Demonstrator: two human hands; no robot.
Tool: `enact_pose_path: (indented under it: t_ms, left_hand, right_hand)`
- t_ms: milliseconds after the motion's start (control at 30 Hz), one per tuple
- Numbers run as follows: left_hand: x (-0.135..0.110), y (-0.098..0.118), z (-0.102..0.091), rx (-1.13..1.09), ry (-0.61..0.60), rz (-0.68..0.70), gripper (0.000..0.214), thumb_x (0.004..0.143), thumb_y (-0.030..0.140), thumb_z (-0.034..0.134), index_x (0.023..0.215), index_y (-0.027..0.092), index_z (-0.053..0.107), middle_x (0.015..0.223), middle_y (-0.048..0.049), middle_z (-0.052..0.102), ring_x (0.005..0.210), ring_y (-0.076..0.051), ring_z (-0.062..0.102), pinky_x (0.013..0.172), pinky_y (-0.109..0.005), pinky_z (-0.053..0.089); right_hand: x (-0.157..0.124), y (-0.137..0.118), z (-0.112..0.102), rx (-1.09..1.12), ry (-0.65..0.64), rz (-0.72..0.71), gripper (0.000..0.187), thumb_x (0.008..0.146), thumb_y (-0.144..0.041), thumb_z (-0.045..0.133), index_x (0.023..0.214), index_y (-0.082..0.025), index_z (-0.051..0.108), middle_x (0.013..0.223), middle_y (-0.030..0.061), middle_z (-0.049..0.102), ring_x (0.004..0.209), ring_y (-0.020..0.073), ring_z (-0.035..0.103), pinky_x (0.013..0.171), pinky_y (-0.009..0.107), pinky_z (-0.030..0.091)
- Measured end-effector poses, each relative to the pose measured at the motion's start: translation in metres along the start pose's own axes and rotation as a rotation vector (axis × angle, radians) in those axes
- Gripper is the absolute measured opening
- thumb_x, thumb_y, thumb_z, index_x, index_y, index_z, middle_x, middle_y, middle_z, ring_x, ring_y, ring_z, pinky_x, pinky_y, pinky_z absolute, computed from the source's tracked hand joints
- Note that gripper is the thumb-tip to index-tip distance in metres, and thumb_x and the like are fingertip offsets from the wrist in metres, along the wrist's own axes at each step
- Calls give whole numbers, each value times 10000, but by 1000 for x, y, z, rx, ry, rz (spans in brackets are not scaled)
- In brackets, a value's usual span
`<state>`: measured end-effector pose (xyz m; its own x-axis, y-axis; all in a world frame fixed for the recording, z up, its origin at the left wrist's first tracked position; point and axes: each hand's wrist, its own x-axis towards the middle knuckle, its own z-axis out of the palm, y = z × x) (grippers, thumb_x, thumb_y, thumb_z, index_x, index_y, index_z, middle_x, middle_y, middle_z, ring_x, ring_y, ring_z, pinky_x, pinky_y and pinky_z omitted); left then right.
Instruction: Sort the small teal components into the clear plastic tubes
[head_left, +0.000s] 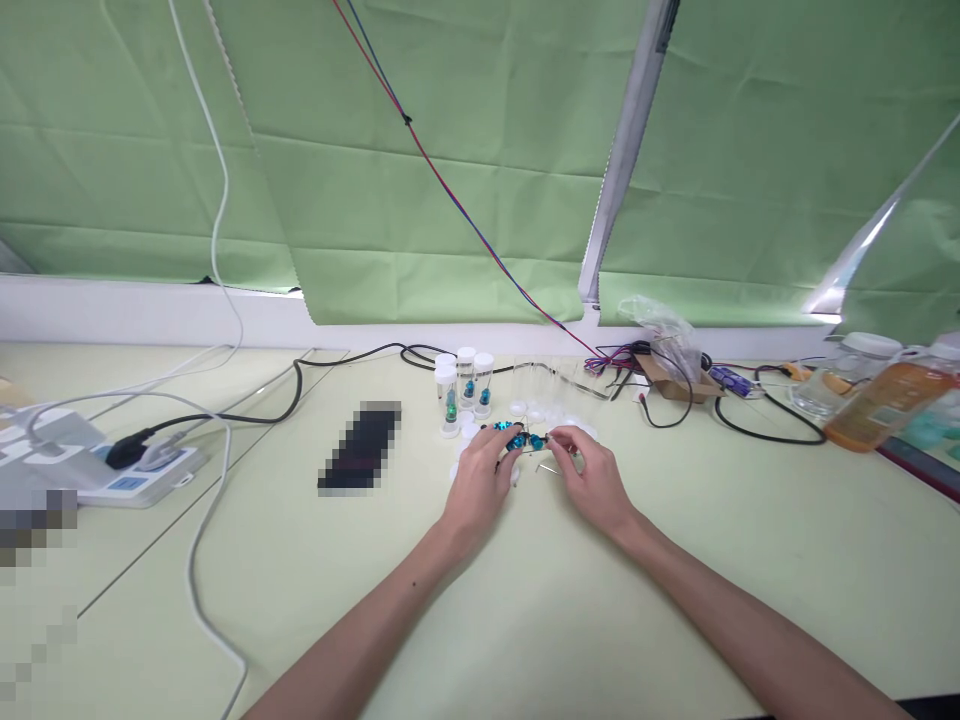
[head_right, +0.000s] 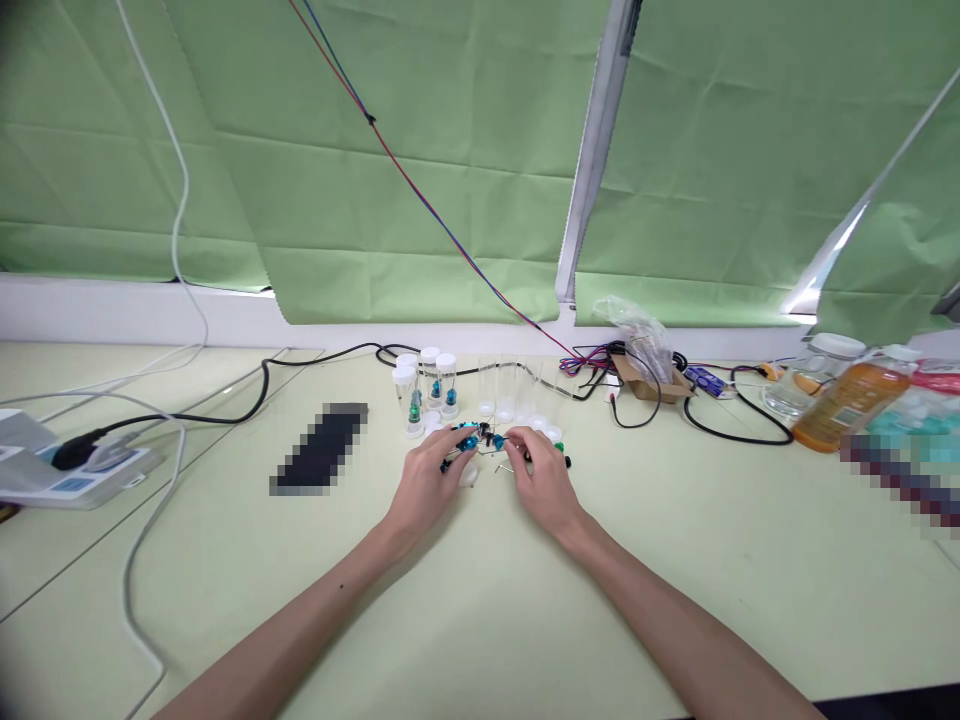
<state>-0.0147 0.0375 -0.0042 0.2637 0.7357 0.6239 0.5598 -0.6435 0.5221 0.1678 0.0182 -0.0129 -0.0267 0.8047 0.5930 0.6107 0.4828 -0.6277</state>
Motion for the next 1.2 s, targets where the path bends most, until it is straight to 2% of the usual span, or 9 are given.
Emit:
enact_pose_path:
  t_ms: [167,300,467,667,833,1000,1200]
  left_hand:
    - [5,6,-5,-106,126,-118,214,896,299,559,1053,203,667,992,-66,718,910,-215,654,823,-349,505]
    - [6,8,-5,-171,137,-211,246,879,362,580,1027,186,669,932,-66,717,799,-187,648,749,-314,504]
    - [7,8,-5,-270,143,-300,271,854,410,602,986,184,672,894,-58,707,761,-175,631,707,-288,497]
    - [9,6,-4,-562,120,-501,348,781,456,668,965,161,646,636,-6,626,491,-129,553,493,-251,457]
    - [11,3,-4,-734,135,-593,386,729,441,721,956,145,625,679,-9,625,478,-120,567,490,-254,467]
    - [12,4,-5,-763,171,-630,387,718,437,728,950,145,623,717,-9,624,473,-111,568,483,-257,473]
    - [14,3,-6,-797,209,-638,433,707,418,743,1023,141,639,676,14,586,484,-113,578,475,-251,484]
  right_hand:
    - [2,7,-1,-96,12,-11,184,961,-281,442,1007,-201,602,936,77,671,857,224,604,779,360,470]
    - [0,7,0,-124,-69,-51,161,948,-245,466,1001,-199,611,941,77,666,859,230,597,815,386,462]
    - [-3,4,4,-139,-173,-90,118,919,-215,537,990,-193,628,960,72,651,890,231,585,837,397,443]
    - [-7,-5,7,-108,-273,-131,86,904,-223,590,953,-201,657,938,65,648,917,227,584,844,396,433]
    - [-10,-12,12,-89,-348,-197,124,920,-221,572,980,-213,680,908,61,650,896,218,582,838,388,441]
    - [-13,-12,15,-90,-359,-226,166,931,-223,552,1037,-216,679,922,68,648,911,222,582,852,400,443]
    - [-13,-12,14,-145,-380,-186,205,934,-231,539,1096,-215,663,961,76,640,956,236,573,881,417,432]
